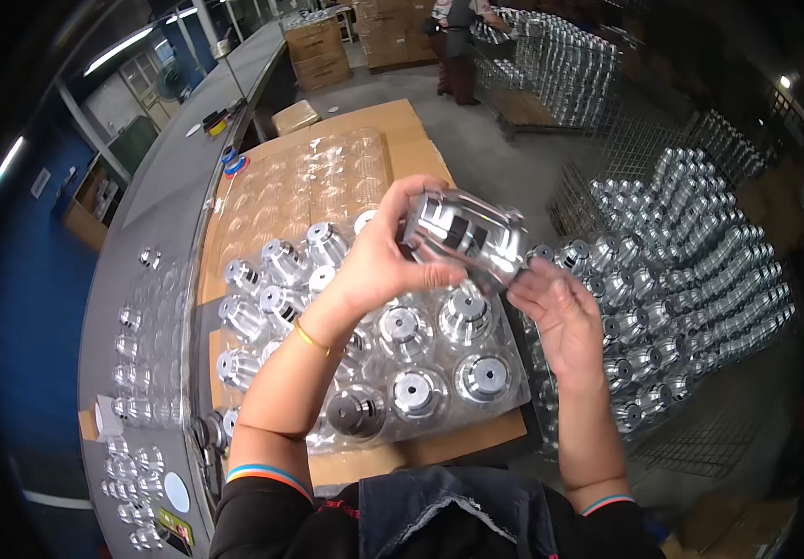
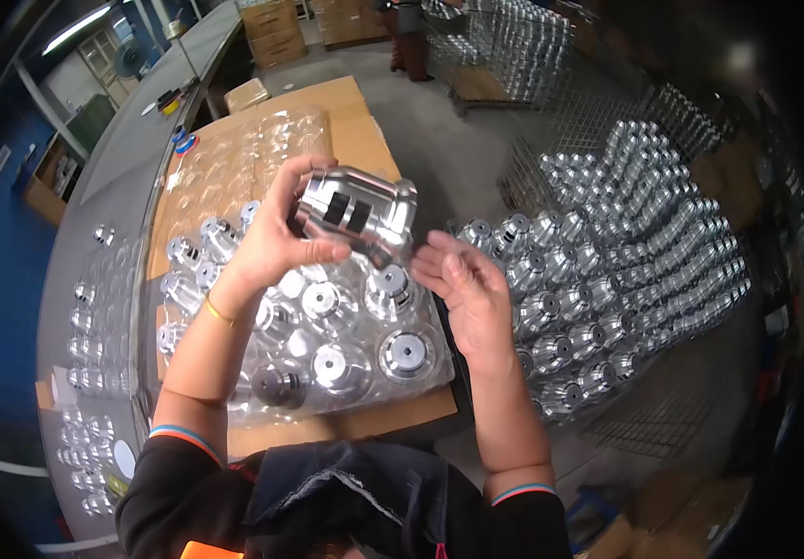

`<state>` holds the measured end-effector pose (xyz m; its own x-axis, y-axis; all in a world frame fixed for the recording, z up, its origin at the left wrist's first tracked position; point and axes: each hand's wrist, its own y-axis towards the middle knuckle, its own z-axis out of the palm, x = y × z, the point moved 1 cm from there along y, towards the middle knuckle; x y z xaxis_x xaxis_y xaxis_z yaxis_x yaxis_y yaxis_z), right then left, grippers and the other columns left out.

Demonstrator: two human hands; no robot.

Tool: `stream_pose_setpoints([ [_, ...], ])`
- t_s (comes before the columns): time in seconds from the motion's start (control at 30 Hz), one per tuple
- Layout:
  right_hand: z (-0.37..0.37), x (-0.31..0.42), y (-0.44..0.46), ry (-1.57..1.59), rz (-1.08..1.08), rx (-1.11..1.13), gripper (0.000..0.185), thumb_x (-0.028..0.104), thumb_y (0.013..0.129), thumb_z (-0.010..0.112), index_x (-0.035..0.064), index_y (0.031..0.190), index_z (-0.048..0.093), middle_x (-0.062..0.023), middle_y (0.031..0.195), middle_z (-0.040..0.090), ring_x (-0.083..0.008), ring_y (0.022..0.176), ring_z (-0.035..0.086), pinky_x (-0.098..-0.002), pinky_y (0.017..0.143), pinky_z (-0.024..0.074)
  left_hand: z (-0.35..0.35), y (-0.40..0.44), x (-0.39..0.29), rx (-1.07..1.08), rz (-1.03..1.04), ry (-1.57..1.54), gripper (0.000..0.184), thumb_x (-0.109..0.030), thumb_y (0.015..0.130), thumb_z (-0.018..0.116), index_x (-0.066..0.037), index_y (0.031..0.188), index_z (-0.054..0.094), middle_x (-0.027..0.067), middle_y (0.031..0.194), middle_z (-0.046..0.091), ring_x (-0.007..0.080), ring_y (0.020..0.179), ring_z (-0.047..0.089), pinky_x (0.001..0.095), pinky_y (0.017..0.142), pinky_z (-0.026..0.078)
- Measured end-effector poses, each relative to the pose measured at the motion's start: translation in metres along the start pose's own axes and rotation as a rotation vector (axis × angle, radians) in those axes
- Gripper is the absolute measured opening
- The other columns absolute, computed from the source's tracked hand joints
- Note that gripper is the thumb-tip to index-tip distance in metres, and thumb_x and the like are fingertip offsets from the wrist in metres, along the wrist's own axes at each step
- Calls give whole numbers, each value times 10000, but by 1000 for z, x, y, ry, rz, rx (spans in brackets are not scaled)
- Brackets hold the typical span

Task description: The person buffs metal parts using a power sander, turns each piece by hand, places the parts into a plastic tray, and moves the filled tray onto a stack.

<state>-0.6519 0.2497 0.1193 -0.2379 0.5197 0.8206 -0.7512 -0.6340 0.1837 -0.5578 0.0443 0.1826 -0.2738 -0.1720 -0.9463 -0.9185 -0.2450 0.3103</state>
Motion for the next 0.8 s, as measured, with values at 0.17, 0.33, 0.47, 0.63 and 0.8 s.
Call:
stream_pose_setpoints([
  [0.17, 47, 4, -9, 386, 186, 160, 282, 209, 871, 589, 1, 1062, 593, -153, 1034, 622, -254, 963, 609, -403, 823, 507, 6, -59, -29, 4, 87, -5, 794, -75, 563, 842, -66, 1223, 401, 70, 1097, 542, 148, 1010, 528, 287, 875, 434],
  [0.33, 77, 6, -37, 274, 129, 299, 259, 101, 797, 660, -23, 1018, 608, -105, 974, 650, -181, 869, 622, -336, 753, 512, -3, -95, -31, -38, 38, -285, 846, -101, 634, 813, -59, 1337, 345, 103, 1185, 497, 189, 1090, 487, 316, 906, 420],
  [0.47, 77, -10, -49, -97, -90, 408, 261, -52, 726, 664, -33, 985, 632, -77, 923, 663, -113, 826, 611, -238, 753, 473, -8, -114, -37, -138, -12, -483, 803, -113, 640, 809, -23, 1310, 375, 115, 1194, 494, 201, 1085, 495, 326, 910, 420],
  [0.63, 100, -7, -56, -35, 43, 409, 258, -5, 748, 664, -36, 1000, 625, -79, 950, 658, -116, 844, 606, -234, 770, 462, -17, -139, -50, -189, -20, -399, 870, -133, 588, 826, -8, 1321, 373, 105, 1193, 509, 198, 1077, 516, 301, 917, 411],
  [0.8, 112, -10, -50, 122, 132, 461, 376, 160, 789, 690, -61, 1074, 583, -119, 1024, 639, -160, 943, 591, -289, 882, 426, -23, -152, -49, -170, 52, -340, 843, -63, 587, 823, -22, 1309, 389, 93, 1174, 519, 186, 1063, 516, 308, 900, 437],
])
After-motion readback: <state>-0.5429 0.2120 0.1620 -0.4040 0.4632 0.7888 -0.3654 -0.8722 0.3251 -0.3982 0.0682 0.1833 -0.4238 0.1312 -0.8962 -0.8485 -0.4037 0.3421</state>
